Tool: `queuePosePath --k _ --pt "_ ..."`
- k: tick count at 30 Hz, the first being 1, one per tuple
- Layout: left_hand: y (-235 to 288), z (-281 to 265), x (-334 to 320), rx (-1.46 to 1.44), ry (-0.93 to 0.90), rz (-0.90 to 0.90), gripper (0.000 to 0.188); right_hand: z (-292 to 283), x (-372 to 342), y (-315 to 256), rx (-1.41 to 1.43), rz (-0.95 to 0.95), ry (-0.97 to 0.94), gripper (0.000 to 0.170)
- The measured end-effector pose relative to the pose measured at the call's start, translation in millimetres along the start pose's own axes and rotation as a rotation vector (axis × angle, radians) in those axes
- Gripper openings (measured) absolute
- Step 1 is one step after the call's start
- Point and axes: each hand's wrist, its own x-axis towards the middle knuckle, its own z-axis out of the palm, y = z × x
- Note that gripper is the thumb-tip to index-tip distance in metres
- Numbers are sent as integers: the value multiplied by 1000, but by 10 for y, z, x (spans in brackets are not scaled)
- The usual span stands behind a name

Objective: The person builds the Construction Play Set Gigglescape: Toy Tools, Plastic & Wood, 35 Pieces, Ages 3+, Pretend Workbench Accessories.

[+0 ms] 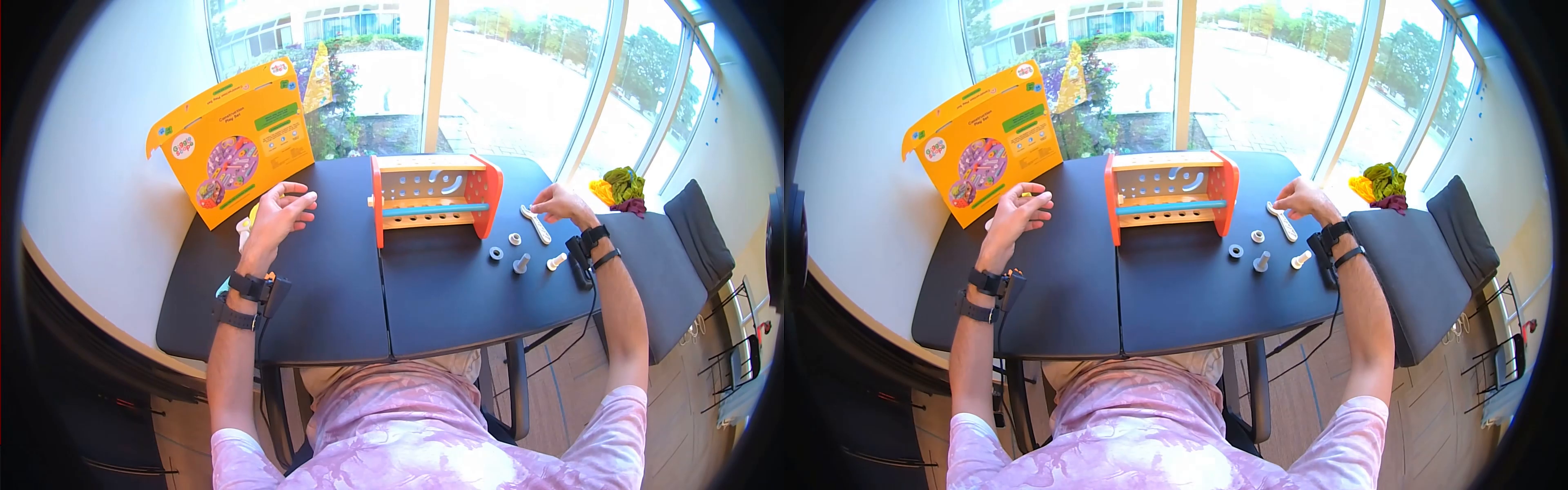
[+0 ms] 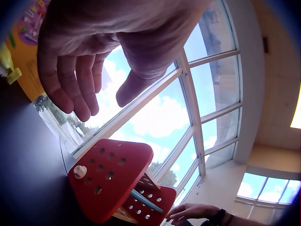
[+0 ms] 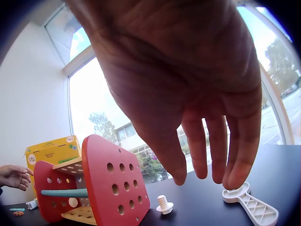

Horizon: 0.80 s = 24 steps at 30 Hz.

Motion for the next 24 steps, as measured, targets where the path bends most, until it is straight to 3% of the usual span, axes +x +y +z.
queuePosePath --k 19,24 --pt "33 50 0 -12 -11 7 40 111 121 -14 79 -34 -46 32" --pt "34 65 -5 -19 -23 15 41 202 228 174 -194 93 0 34"
